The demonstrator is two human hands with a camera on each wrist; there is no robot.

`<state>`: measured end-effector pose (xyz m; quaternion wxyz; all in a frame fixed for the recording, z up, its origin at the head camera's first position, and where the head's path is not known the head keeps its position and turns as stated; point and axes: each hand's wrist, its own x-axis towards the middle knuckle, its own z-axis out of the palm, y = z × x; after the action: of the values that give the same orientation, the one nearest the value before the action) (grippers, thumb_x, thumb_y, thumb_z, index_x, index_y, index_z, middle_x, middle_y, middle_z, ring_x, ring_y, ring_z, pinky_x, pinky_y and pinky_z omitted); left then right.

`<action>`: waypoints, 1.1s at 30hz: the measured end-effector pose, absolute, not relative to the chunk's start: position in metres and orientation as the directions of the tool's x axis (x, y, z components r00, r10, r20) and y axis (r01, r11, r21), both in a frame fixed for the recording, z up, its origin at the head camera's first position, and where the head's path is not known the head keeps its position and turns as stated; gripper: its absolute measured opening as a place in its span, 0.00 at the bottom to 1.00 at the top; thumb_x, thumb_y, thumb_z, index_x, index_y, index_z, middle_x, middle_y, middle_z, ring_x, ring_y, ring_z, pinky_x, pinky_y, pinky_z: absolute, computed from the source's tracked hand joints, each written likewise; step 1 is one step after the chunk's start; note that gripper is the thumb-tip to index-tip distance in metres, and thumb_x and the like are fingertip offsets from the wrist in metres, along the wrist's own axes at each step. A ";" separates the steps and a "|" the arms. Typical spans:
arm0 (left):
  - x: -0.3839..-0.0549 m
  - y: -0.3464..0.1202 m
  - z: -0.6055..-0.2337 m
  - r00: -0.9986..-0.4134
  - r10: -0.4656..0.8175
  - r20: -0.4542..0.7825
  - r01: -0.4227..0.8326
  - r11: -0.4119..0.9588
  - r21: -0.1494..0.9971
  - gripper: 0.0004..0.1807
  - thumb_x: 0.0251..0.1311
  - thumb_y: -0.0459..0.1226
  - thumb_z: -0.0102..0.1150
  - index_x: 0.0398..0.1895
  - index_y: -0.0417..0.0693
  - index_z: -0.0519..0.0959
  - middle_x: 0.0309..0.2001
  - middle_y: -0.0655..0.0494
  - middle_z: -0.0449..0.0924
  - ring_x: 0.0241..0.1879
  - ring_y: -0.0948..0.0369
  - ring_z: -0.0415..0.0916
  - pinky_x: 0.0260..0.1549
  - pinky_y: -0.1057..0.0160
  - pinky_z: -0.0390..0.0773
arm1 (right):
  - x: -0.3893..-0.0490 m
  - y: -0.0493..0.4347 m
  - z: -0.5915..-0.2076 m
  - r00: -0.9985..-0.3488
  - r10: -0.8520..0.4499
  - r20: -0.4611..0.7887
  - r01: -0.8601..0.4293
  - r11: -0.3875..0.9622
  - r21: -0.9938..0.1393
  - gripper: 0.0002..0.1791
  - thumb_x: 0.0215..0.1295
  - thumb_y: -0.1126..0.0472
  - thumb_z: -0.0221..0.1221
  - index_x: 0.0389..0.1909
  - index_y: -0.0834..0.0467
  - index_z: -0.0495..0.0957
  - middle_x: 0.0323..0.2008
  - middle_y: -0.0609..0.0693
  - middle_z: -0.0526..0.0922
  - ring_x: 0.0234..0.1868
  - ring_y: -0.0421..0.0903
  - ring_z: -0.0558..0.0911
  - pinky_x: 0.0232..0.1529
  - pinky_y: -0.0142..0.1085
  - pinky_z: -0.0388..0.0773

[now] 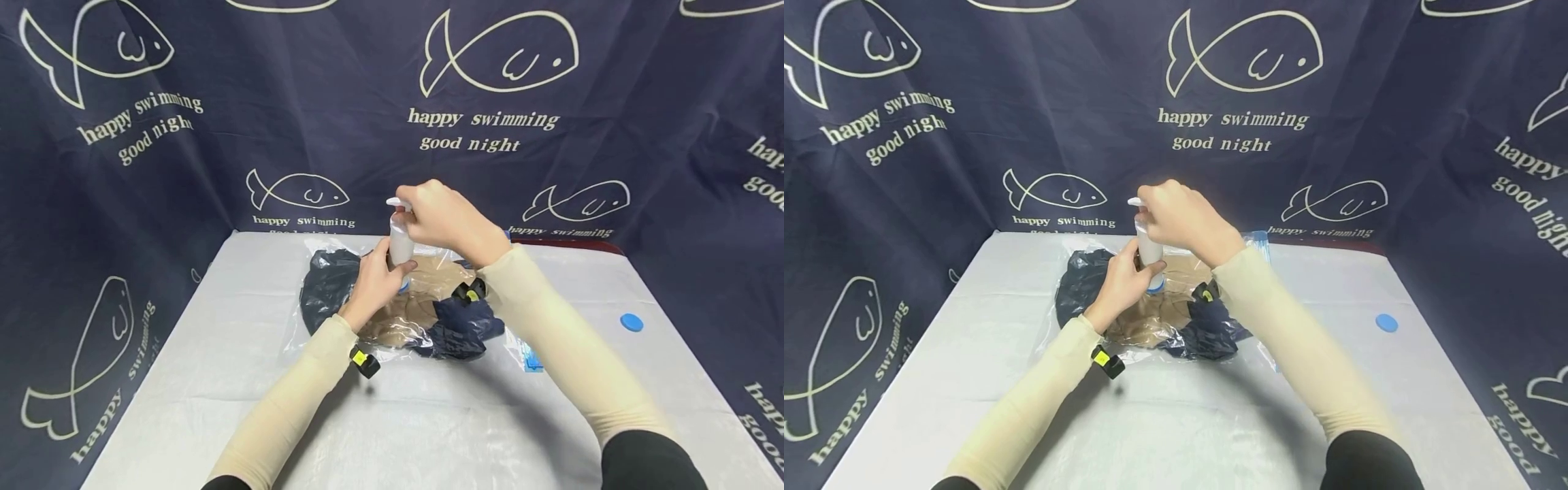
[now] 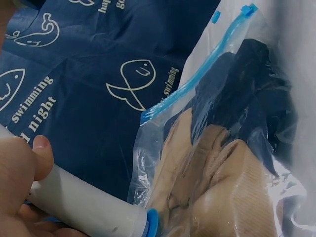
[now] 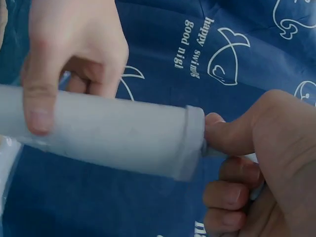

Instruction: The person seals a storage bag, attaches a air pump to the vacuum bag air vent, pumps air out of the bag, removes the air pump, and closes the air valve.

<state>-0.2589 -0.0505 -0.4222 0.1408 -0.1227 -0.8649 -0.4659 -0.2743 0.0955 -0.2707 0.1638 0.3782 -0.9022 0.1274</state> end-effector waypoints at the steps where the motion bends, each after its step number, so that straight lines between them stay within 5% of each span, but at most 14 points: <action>1: -0.258 -0.050 -0.422 -0.929 0.079 0.360 0.344 0.535 0.771 0.26 0.61 0.43 0.72 0.60 0.45 0.75 0.49 0.46 0.86 0.46 0.51 0.84 0.47 0.50 0.81 | -0.275 0.097 -0.267 -0.649 -0.641 0.410 -0.731 0.675 -0.101 0.07 0.68 0.63 0.61 0.30 0.58 0.76 0.26 0.53 0.83 0.26 0.50 0.81 0.29 0.45 0.79; 5: -0.258 -0.049 -0.425 -0.928 0.081 0.363 0.346 0.546 0.763 0.27 0.61 0.42 0.72 0.61 0.44 0.75 0.50 0.44 0.86 0.47 0.50 0.84 0.49 0.50 0.82 | -0.273 0.103 -0.247 -0.549 -0.641 0.536 -0.784 0.617 -0.065 0.05 0.68 0.63 0.63 0.34 0.60 0.79 0.32 0.52 0.88 0.30 0.50 0.85 0.35 0.46 0.84; 11: -0.259 -0.049 -0.427 -0.930 0.091 0.357 0.345 0.557 0.756 0.27 0.62 0.43 0.71 0.61 0.42 0.75 0.52 0.43 0.86 0.50 0.48 0.84 0.52 0.49 0.81 | -0.266 0.112 -0.208 -0.334 -0.527 0.782 -0.846 0.534 -0.002 0.11 0.68 0.65 0.65 0.45 0.68 0.82 0.30 0.59 0.81 0.29 0.51 0.77 0.34 0.42 0.76; 15: -0.258 -0.049 -0.426 -0.929 0.083 0.361 0.345 0.548 0.762 0.27 0.61 0.42 0.72 0.61 0.42 0.76 0.52 0.42 0.86 0.50 0.48 0.84 0.52 0.49 0.81 | -0.259 0.114 -0.195 -0.280 -0.469 0.837 -0.842 0.539 0.021 0.14 0.69 0.65 0.62 0.52 0.68 0.81 0.30 0.61 0.77 0.31 0.51 0.75 0.35 0.40 0.71; 26: -0.257 -0.049 -0.428 -0.931 0.085 0.355 0.343 0.538 0.770 0.29 0.61 0.41 0.72 0.64 0.44 0.74 0.53 0.43 0.86 0.51 0.49 0.84 0.52 0.49 0.82 | -0.269 0.105 -0.249 -0.541 -0.634 0.552 -0.792 0.605 -0.082 0.10 0.68 0.62 0.65 0.30 0.61 0.76 0.27 0.53 0.86 0.24 0.49 0.81 0.29 0.44 0.78; 33: -0.256 -0.050 -0.428 -0.928 0.084 0.363 0.351 0.528 0.773 0.27 0.61 0.41 0.72 0.61 0.43 0.75 0.49 0.44 0.86 0.47 0.50 0.84 0.47 0.50 0.82 | -0.272 0.097 -0.281 -0.643 -0.685 0.342 -0.751 0.652 -0.106 0.07 0.72 0.63 0.59 0.32 0.59 0.75 0.29 0.54 0.83 0.28 0.50 0.81 0.32 0.42 0.80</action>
<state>-0.2563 -0.0505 -0.4285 0.1422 -0.1259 -0.8625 -0.4691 -0.2724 0.0974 -0.2807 0.1371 0.3996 -0.8984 0.1197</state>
